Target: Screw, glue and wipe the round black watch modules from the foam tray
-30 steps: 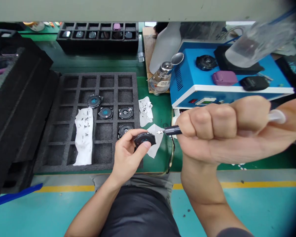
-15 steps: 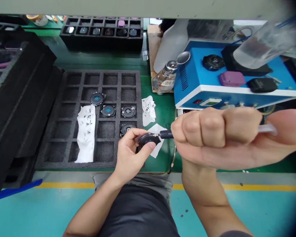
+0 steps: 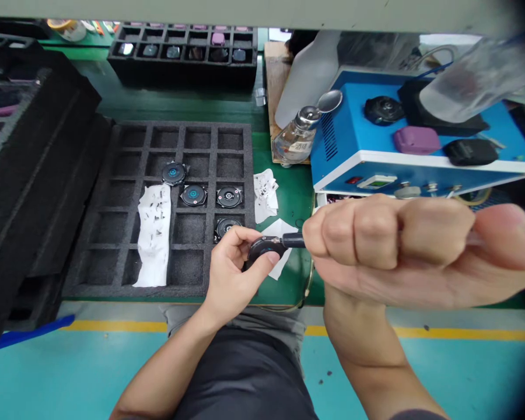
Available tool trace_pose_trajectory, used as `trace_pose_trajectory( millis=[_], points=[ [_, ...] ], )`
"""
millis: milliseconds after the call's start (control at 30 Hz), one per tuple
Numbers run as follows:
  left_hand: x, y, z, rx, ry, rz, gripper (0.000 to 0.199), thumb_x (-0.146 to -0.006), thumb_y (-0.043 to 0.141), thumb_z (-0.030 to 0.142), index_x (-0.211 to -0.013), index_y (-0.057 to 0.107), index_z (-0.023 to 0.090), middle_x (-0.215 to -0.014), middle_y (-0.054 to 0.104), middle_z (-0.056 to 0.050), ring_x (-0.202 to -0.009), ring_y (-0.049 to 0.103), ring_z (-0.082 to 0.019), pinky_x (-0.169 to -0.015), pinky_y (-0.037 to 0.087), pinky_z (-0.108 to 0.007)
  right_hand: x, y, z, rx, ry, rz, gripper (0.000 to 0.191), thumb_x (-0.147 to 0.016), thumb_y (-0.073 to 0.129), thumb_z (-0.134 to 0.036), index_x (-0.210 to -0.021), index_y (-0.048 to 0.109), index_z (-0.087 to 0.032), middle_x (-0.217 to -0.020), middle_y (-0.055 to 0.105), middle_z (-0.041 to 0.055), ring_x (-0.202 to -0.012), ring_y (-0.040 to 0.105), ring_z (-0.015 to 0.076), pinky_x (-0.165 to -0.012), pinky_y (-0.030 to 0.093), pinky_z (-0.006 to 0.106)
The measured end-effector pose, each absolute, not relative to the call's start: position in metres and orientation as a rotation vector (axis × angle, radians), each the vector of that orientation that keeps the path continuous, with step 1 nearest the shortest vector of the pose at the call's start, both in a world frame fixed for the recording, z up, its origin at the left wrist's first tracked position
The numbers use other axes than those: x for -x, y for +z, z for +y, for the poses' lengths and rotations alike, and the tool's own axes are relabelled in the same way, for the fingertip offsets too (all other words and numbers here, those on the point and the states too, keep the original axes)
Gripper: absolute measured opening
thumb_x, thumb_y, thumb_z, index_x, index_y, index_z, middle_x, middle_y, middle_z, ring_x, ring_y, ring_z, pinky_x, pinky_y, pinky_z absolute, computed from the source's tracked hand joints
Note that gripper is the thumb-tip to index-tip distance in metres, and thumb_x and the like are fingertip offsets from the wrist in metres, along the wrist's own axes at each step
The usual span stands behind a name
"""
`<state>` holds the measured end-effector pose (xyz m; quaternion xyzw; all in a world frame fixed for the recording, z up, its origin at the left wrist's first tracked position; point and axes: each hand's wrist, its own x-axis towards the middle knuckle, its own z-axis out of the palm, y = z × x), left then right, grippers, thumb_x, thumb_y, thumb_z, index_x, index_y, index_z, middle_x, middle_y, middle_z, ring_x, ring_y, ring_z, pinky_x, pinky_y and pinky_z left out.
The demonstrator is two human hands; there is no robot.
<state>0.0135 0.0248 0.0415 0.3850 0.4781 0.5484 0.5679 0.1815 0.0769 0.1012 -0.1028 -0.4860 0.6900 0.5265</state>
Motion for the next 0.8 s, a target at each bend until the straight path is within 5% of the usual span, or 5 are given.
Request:
trace_pose_trajectory(
  millis=[800],
  points=[
    [-0.013,0.041,0.026,-0.853,1.337,1.074,0.026,-0.076,0.085,0.019,-0.084,0.061,0.018,-0.078,0.062,0.001,-0.072,0.058,-0.01,-0.065,0.049,-0.02,-0.192,0.102,0.077,0.28,1.641,-1.164,0.061,-0.097,0.054,-0.047,-0.052,0.022,-0.022,-0.044,0.024,-0.0039,-0.043,0.026,0.0141,-0.052,0.038,0.035]
  ],
)
